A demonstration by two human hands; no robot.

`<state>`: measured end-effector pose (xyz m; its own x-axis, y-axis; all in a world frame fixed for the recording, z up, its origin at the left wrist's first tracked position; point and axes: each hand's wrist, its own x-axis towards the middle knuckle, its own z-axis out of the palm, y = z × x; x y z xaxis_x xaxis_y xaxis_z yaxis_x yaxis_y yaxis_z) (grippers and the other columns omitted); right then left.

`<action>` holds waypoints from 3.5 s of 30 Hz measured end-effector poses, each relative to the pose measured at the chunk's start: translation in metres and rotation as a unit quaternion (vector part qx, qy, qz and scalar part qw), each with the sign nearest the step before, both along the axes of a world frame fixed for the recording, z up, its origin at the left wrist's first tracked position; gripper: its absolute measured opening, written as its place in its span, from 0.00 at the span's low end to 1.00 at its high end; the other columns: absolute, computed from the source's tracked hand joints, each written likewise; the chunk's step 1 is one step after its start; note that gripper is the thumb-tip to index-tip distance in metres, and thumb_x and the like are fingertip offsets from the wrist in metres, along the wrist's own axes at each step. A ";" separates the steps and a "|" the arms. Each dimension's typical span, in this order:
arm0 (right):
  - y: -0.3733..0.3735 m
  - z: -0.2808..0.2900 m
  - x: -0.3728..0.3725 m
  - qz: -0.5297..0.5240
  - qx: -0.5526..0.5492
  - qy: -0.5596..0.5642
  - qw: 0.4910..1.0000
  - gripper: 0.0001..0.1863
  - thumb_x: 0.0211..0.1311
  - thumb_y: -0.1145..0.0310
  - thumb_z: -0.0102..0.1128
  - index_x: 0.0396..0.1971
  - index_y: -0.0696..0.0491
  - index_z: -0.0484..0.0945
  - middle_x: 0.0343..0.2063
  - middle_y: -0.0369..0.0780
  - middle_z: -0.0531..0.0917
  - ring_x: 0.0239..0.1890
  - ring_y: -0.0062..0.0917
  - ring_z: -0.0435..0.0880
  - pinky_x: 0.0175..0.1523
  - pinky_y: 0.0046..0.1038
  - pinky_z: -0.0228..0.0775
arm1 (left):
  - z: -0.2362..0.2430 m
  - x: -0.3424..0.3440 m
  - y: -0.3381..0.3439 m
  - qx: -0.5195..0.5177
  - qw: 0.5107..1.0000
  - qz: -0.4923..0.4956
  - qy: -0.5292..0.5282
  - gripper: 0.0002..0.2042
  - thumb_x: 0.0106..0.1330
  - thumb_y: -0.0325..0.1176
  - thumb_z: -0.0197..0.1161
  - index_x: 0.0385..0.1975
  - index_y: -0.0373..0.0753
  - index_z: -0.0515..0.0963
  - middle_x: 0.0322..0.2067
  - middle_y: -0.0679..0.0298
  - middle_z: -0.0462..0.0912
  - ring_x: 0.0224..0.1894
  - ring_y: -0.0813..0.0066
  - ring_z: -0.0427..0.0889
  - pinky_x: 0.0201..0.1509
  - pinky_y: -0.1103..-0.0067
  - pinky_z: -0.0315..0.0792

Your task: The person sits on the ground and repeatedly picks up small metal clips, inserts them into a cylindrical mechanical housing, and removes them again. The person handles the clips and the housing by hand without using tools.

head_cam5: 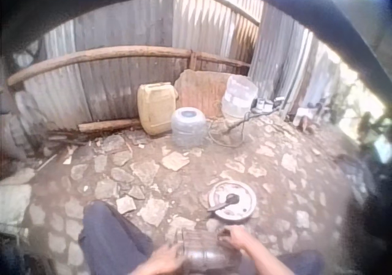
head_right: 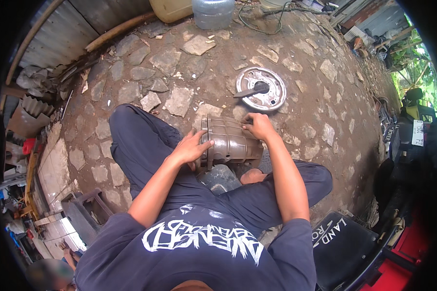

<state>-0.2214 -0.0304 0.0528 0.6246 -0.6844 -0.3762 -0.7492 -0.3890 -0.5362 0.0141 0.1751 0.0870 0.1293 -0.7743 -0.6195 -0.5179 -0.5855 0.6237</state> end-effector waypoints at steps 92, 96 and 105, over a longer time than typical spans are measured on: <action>0.065 -0.065 0.085 -0.254 0.086 -0.286 0.920 0.18 0.58 0.66 0.79 0.44 0.60 0.87 0.38 0.42 0.92 0.41 0.22 0.89 0.51 0.25 0.79 | -0.115 -0.034 -0.031 -0.034 0.948 0.315 0.036 0.37 0.73 0.64 0.51 0.73 0.42 0.64 0.68 0.37 0.68 0.69 0.36 0.69 0.73 0.55 0.62; 0.079 -0.034 0.095 -0.279 0.035 -0.287 0.916 0.16 0.59 0.68 0.77 0.44 0.60 0.87 0.39 0.41 0.91 0.41 0.22 0.89 0.50 0.26 0.80 | -0.073 -0.026 -0.014 -0.239 0.932 0.271 -0.010 0.22 0.75 0.46 0.61 0.61 0.38 0.78 0.62 0.45 0.78 0.65 0.48 0.77 0.68 0.61 0.70; 0.074 0.084 0.088 -0.139 0.133 -0.377 0.906 0.12 0.66 0.69 0.71 0.46 0.59 0.85 0.40 0.41 0.90 0.44 0.23 0.90 0.51 0.28 0.82 | 0.010 0.003 -0.036 -0.372 0.839 0.293 0.268 0.16 0.69 0.33 0.73 0.51 0.29 0.83 0.43 0.58 0.89 0.45 0.71 0.88 0.51 0.76 0.83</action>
<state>-0.1332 0.0441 0.1369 0.5902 -0.8023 -0.0891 -0.1799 -0.0232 -0.9834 0.0174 0.1395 0.0972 0.4805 -0.8730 -0.0833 0.1948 0.0136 0.9807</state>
